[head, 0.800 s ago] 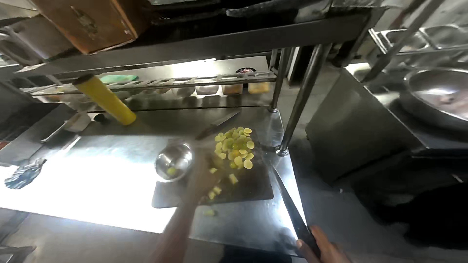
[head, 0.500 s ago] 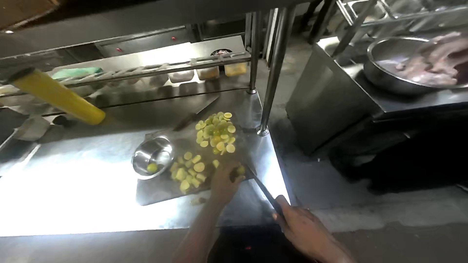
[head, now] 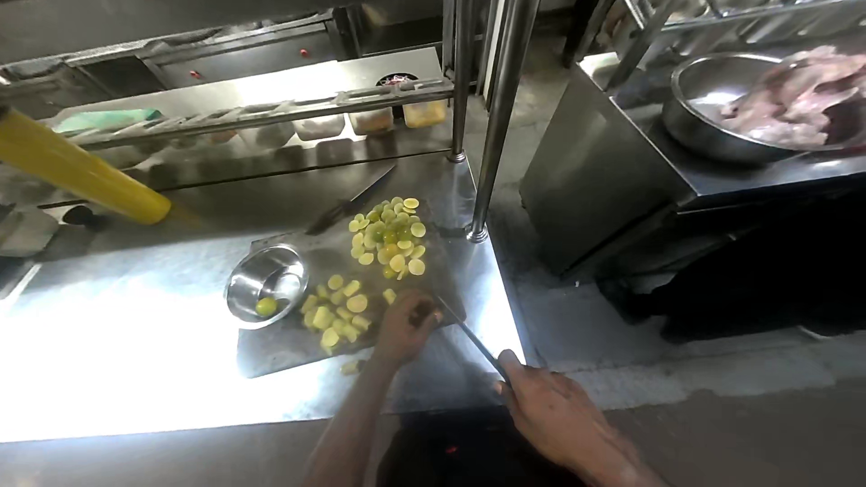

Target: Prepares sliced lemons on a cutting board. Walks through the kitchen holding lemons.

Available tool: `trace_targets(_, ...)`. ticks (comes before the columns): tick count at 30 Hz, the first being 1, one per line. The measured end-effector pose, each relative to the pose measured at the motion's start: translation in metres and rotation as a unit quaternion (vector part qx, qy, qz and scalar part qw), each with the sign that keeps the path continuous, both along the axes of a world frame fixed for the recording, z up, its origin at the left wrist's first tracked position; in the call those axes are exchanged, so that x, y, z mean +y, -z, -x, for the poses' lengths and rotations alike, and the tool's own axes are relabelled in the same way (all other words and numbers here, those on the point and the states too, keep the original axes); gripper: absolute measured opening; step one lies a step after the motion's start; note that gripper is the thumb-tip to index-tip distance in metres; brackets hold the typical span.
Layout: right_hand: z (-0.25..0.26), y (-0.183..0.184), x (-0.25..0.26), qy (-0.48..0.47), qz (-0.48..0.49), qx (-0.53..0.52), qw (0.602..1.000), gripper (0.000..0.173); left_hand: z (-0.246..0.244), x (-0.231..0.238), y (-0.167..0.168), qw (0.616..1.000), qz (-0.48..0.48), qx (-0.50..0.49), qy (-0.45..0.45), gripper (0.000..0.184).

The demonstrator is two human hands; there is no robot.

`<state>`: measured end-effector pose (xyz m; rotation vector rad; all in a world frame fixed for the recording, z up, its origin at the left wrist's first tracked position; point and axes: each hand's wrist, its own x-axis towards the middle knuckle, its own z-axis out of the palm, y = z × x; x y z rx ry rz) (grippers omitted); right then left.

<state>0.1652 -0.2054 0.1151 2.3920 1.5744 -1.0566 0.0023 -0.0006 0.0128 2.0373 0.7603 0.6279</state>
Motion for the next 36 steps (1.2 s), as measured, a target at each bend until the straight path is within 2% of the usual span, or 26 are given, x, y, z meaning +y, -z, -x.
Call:
trace_targets(4,0.003,-0.006,0.000,-0.020,0.003,-0.021,1.000,0.037,0.000,0.000,0.002,1.000,-0.021,-0.005,0.006,0.021)
trace_targets(8,0.003,-0.017,0.006,-0.021,0.052,-0.020,0.998,0.035,0.000,-0.001,0.008,0.998,-0.051,-0.031,-0.001,0.020)
trace_targets(17,0.013,-0.003,0.074,-0.018,0.048,0.015,0.999,0.033,0.001,-0.007,0.009,0.995,-0.087,-0.049,-0.015,0.019)
trace_targets(24,0.005,-0.007,0.000,-0.002,0.139,0.017,0.990,0.038,-0.002,-0.003,0.004,0.995,-0.079,-0.052,-0.019,0.017)
trace_targets(29,0.005,-0.004,-0.021,0.020,0.155,0.026,0.987,0.041,-0.004,-0.010,0.003,0.995,-0.053,-0.020,-0.086,0.029)
trace_targets(33,-0.008,0.005,-0.030,0.025,0.082,0.078,0.993,0.041,0.001,-0.006,0.012,0.985,-0.149,-0.034,-0.085,0.023)
trace_targets(36,-0.007,0.008,-0.027,0.042,0.039,0.080,0.995,0.040,0.004,-0.006,0.017,0.985,-0.155,-0.041,-0.058,0.027)
